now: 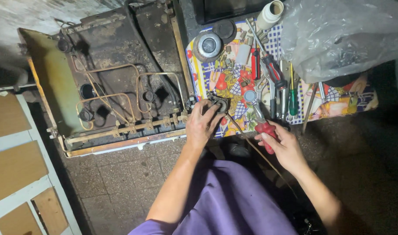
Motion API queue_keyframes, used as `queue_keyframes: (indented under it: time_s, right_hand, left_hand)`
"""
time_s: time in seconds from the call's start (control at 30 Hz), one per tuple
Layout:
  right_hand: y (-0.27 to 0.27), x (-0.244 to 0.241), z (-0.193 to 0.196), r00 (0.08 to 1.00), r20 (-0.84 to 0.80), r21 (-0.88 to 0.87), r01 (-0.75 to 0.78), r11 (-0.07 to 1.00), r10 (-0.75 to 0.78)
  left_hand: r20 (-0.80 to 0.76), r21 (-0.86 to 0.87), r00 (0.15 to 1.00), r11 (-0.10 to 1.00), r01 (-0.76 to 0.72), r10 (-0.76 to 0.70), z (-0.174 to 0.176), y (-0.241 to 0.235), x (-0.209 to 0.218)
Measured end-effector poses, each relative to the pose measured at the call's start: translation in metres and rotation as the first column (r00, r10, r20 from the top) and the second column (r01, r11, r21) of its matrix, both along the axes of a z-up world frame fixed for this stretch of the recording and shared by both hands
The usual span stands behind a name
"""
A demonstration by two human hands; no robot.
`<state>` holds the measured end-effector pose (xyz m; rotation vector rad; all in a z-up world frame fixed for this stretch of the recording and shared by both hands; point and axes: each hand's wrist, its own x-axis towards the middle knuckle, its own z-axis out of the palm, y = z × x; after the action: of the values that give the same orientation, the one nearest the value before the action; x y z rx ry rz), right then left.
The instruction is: The person uses pliers to strip the insulation from a wire and then uses a hammer to strike a small metal component. They continue to manipulate the wire and component with pliers and their hands.
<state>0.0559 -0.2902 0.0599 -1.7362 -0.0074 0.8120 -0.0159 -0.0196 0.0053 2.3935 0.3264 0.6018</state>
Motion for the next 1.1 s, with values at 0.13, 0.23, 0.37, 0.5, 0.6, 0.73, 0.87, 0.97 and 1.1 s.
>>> queue_keyframes:
  time_s: [0.13, 0.23, 0.37, 0.5, 0.6, 0.73, 0.87, 0.97, 1.1]
  right_hand:
    - [0.001, 0.002, 0.001, 1.0, 0.002, -0.005, -0.006, 1.0, 0.006]
    - [0.0, 0.0, 0.001, 1.0, -0.01, -0.012, -0.002, 1.0, 0.002]
    - [0.001, 0.001, 0.002, 1.0, -0.011, -0.026, -0.005, 1.0, 0.004]
    - [0.003, 0.0, 0.012, 0.997, 0.049, -0.08, -0.052, 0.995, 0.056]
    - [0.007, -0.002, 0.013, 0.997, 0.062, -0.068, -0.05, 0.996, 0.055]
    - [0.002, -0.006, 0.01, 0.998, 0.054, -0.049, -0.024, 0.998, 0.027]
    - [-0.004, -0.013, 0.013, 0.998, 0.06, -0.04, 0.021, 0.999, -0.019]
    - [-0.016, -0.023, -0.003, 0.998, 0.045, -0.043, 0.049, 0.998, -0.048]
    - [-0.018, -0.039, -0.003, 0.997, 0.023, -0.075, 0.075, 0.994, -0.074]
  left_hand:
    - [-0.013, -0.037, 1.0, 0.999, -0.016, 0.015, 0.008, -0.003, -0.001]
    - [-0.018, -0.132, 1.0, 0.991, -0.022, 0.02, 0.023, -0.004, -0.002]
    - [-0.021, -0.33, 0.995, 0.939, -0.098, 0.097, 0.044, -0.003, -0.004]
    - [-0.02, -0.396, 0.985, 0.903, -0.167, 0.173, 0.06, -0.002, -0.01]
    - [-0.02, -0.399, 0.982, 0.899, -0.179, 0.186, 0.064, 0.001, -0.015]
    - [-0.026, -0.381, 0.98, 0.904, -0.192, 0.197, 0.075, 0.006, -0.007]
    - [-0.011, -0.354, 0.994, 0.929, -0.109, 0.113, 0.093, 0.011, 0.013]
    - [-0.069, -0.247, 0.997, 0.969, 0.019, -0.037, 0.1, 0.003, 0.036]
    - [-0.253, 0.025, 0.939, 0.969, 0.246, -0.232, 0.054, -0.016, 0.065]
